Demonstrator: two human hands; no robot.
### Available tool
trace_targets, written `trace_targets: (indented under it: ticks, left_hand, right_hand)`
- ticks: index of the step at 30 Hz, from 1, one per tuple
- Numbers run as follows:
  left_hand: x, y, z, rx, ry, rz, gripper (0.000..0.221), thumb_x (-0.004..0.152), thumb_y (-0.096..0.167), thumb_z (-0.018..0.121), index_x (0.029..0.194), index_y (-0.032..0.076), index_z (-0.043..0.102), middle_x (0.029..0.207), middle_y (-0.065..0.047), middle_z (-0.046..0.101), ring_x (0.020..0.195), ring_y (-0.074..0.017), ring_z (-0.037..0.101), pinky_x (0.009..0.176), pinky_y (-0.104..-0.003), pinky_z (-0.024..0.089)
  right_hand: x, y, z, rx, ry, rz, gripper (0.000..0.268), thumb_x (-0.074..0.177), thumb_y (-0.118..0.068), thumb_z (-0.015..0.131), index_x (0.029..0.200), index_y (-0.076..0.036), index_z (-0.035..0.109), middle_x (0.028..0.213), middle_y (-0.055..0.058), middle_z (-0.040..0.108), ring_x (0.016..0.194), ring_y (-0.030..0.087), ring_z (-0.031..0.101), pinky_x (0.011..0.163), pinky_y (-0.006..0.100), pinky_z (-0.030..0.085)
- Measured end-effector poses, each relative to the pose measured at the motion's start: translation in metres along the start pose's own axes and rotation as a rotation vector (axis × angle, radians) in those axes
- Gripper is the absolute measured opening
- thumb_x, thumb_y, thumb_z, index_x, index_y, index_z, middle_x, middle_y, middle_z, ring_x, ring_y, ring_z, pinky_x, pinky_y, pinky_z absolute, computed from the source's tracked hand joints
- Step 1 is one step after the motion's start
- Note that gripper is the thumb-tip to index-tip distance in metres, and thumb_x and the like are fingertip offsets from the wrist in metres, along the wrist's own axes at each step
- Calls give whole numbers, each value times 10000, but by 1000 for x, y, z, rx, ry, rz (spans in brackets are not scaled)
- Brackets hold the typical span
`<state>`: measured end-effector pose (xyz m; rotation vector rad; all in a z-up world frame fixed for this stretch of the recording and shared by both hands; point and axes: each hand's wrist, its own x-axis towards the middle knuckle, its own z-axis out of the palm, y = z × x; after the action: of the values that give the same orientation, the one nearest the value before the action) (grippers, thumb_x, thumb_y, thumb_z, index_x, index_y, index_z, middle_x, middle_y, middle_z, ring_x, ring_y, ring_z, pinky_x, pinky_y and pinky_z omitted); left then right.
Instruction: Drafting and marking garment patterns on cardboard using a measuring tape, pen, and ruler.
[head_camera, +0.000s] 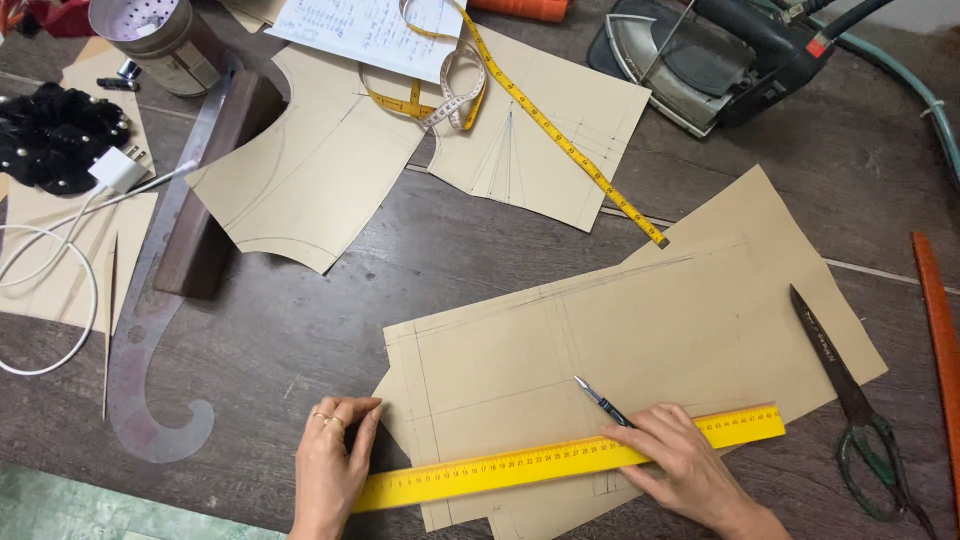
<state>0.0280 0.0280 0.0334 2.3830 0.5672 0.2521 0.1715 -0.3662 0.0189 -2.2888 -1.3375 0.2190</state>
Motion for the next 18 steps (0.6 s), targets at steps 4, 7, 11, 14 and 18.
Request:
trace_targets:
  ticks: [4, 7, 11, 14, 18]
  left_hand:
    - [-4, 3, 3, 18, -6, 47, 112, 866, 201, 634, 932, 136, 696, 896, -6, 633, 845, -198, 577, 778, -333, 474]
    - [-9, 3, 7, 32, 27, 133, 113, 853, 188, 649, 945, 139, 693, 906, -13, 625, 834, -211, 559, 778, -336, 459]
    - [-21, 2, 14, 104, 86, 211, 113, 834, 232, 678, 936, 188, 701, 943, 20, 628, 825, -194, 550, 718, -355, 397]
    - [-28, 3, 15, 83, 109, 273, 147, 834, 223, 686, 972, 174, 690, 968, 14, 622, 896, -185, 577, 796, -360, 409]
    - [-34, -3, 14, 118, 135, 313, 184, 835, 273, 691, 1003, 202, 668, 999, 28, 615, 943, -191, 588, 864, -370, 410]
  right_hand:
    - [7, 5, -5, -15, 5, 18, 492, 774, -243, 751, 1231, -140, 605, 975, 50, 615, 858, 214, 558, 788, 363, 433]
    - [15, 6, -7, -24, 25, -5, 453, 792, -243, 729, 1215, -134, 611, 977, 63, 611, 856, 226, 562, 798, 366, 435]
    - [28, 4, -11, -32, 15, -1, 424, 806, -257, 712, 1202, -143, 613, 939, 39, 591, 836, 209, 549, 796, 345, 427]
    - [35, 6, -10, -26, 21, -24, 414, 816, -254, 705, 1202, -133, 616, 962, 59, 598, 841, 217, 554, 790, 347, 425]
    - [36, 10, -4, -34, 2, -27, 446, 805, -258, 719, 1221, -142, 608, 981, 54, 598, 876, 221, 557, 807, 353, 425]
